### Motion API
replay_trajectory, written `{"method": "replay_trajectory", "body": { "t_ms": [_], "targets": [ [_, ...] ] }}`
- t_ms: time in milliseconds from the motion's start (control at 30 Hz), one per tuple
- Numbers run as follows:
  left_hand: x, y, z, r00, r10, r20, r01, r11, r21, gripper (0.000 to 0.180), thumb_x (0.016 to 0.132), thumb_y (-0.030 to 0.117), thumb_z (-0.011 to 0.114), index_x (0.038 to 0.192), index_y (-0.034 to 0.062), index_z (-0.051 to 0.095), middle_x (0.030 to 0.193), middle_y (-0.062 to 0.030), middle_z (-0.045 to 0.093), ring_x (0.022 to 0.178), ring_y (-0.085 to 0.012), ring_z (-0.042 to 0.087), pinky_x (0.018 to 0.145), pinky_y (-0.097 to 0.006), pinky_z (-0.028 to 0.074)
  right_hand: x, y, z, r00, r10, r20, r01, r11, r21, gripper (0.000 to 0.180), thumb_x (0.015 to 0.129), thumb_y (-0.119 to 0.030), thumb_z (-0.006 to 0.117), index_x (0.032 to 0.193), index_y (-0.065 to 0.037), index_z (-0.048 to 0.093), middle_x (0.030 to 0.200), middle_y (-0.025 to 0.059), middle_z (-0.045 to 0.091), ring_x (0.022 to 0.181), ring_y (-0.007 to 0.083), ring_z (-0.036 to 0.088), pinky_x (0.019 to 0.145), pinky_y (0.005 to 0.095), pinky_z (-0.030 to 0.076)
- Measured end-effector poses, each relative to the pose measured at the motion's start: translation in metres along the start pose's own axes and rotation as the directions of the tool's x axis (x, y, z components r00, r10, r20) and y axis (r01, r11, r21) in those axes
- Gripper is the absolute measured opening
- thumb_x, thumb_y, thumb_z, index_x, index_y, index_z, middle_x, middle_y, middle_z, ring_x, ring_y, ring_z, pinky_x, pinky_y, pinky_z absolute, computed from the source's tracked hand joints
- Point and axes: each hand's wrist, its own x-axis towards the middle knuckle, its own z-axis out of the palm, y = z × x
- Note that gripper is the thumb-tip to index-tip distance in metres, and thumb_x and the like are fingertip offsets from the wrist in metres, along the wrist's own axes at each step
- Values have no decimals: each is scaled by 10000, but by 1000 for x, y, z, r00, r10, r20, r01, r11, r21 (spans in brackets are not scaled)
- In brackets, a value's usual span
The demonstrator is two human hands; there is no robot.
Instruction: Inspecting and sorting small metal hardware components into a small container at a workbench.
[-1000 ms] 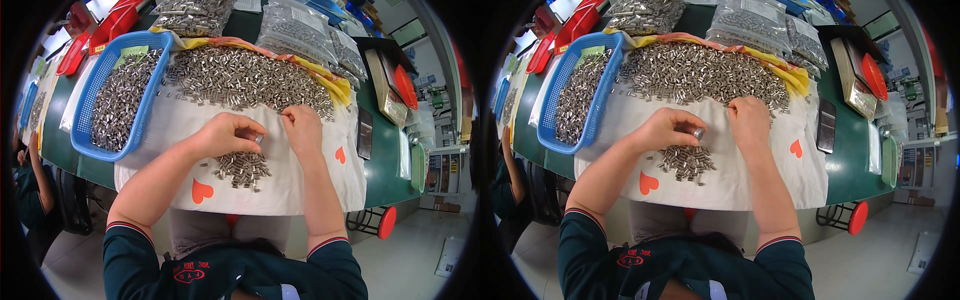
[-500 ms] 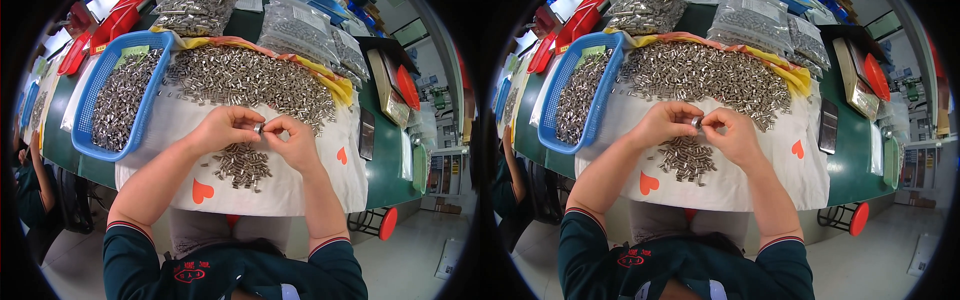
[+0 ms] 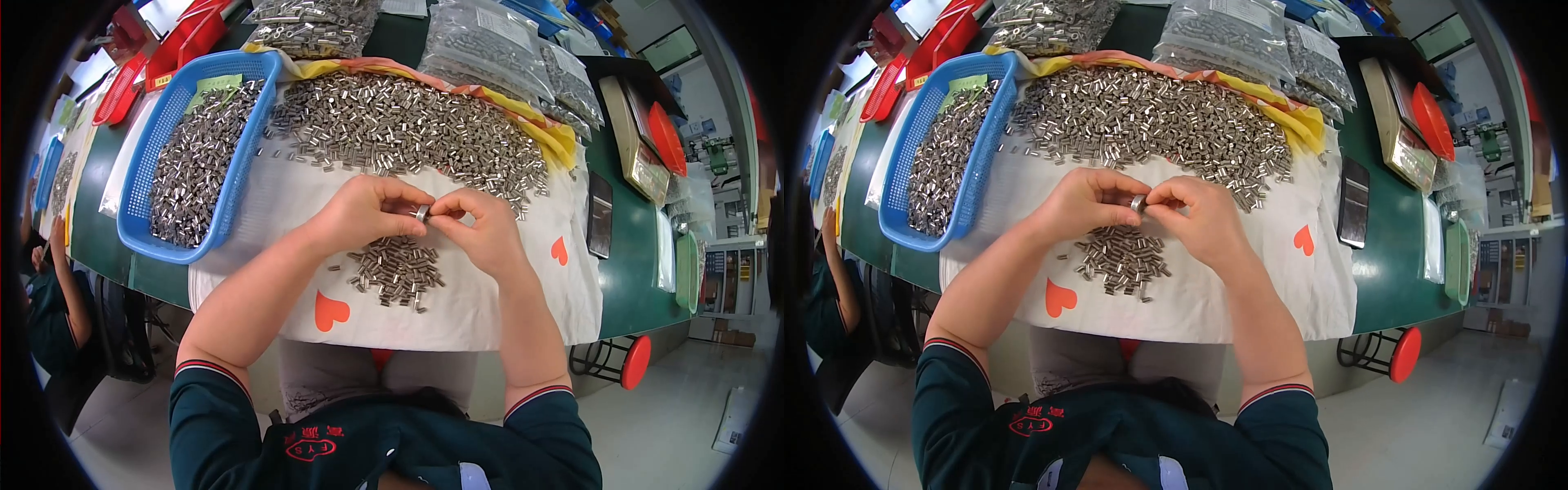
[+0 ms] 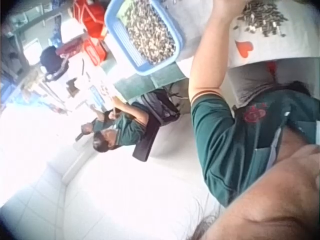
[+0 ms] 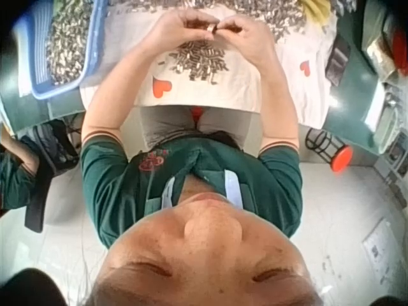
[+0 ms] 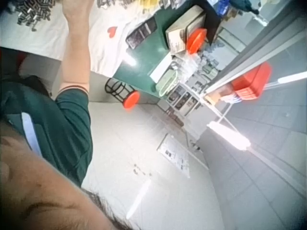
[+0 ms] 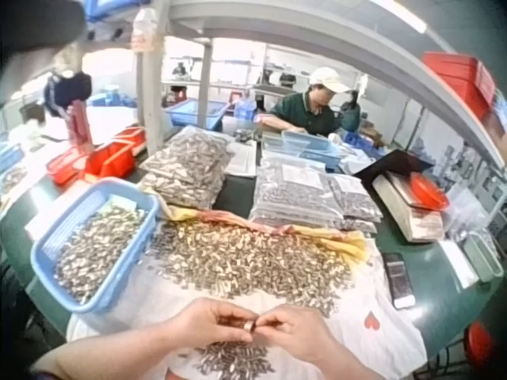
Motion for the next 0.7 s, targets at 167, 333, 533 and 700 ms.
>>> {"method": "replay_trajectory", "body": {
  "t_ms": [167, 333, 533, 700],
  "targets": [
    [-3, 2, 2, 995, 27, 99, -46, 980, 196, 347, 685, 119, 739, 1001, 33, 623, 793, -8, 624, 715, -58, 556, 667, -220, 470, 4, 8, -15, 994, 70, -86, -73, 997, -40, 102, 703, -59, 635, 796, -23, 615, 753, 42, 603, 664, 131, 556, 625, 259, 446],
    [-6, 9, 4, 985, -30, 171, -24, 953, 303, 348, 669, 153, 753, 985, 62, 637, 774, -1, 615, 699, -59, 537, 661, -222, 459, 14, 36, -9, 955, -162, -249, 26, 880, -474, 74, 703, -97, 608, 771, -70, 620, 737, 86, 566, 756, 269, 533, 705, 375, 419],
    [-3, 1, 2, 987, -14, 160, -27, 968, 251, 333, 676, 140, 745, 982, 66, 636, 766, 3, 606, 703, -56, 531, 659, -217, 456, 21, 37, 1, 949, -185, -255, -19, 774, -633, 60, 691, -106, 622, 749, -88, 626, 771, 62, 554, 812, 246, 527, 751, 373, 404],
    [-2, 5, 1, 992, -15, 129, -12, 978, 209, 325, 681, 122, 741, 983, 65, 633, 766, 16, 601, 708, -49, 526, 659, -213, 454, 16, 25, 2, 981, -159, -114, 49, 765, -642, 41, 683, -107, 631, 723, -100, 623, 761, 43, 553, 803, 228, 526, 738, 366, 395]
  ]
}}
